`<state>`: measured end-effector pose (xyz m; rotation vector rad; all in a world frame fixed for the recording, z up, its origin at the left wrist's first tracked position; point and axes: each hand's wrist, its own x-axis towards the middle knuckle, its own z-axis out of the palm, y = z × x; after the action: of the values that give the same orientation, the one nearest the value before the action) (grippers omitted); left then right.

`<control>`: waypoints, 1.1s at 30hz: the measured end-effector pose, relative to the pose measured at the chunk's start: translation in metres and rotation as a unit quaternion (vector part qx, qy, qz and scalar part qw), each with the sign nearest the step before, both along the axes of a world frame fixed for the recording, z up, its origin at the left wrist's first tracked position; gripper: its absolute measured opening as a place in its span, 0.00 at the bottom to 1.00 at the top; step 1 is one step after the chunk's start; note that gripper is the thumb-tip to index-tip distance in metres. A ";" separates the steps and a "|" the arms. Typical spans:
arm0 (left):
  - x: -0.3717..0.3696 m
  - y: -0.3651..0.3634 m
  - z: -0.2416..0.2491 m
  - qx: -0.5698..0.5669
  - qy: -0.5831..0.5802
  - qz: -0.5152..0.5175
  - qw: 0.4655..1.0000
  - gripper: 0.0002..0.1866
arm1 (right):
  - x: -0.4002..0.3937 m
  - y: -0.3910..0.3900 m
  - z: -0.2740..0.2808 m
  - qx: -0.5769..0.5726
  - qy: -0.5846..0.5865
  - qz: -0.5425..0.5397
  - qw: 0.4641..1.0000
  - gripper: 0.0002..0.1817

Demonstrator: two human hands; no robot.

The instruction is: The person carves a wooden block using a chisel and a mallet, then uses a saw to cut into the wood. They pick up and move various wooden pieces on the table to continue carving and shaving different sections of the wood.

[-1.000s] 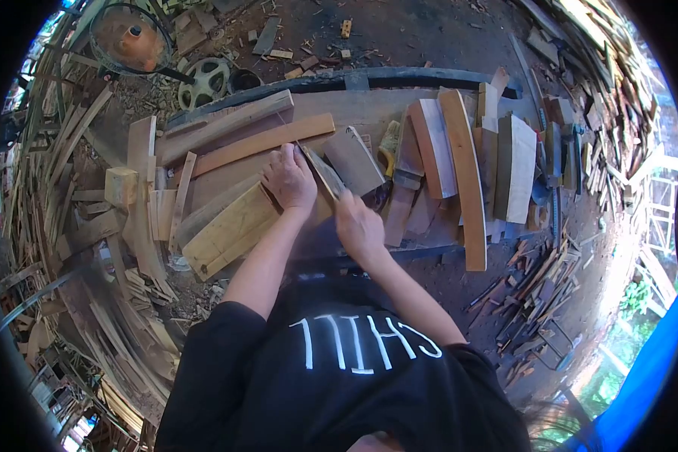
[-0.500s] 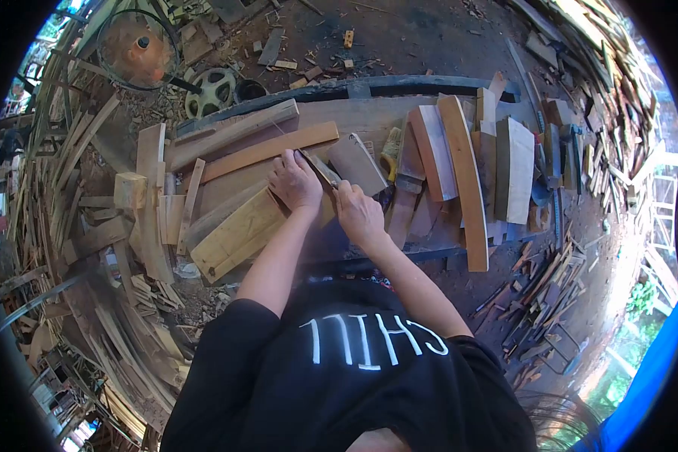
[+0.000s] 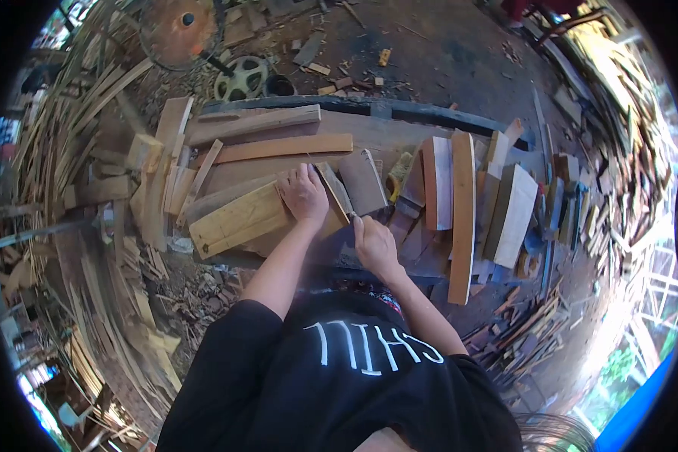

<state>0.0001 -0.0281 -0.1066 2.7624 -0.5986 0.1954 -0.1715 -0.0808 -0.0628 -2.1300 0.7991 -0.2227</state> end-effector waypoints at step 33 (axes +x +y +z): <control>-0.006 -0.017 0.000 0.058 0.008 0.129 0.990 0.14 | -0.028 -0.028 -0.019 -0.032 0.050 0.108 0.992 0.17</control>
<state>-0.0058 -0.0450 -0.1068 2.9459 -0.2528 0.2013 -0.1995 -0.1091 -0.0816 -2.2845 0.6179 -0.0269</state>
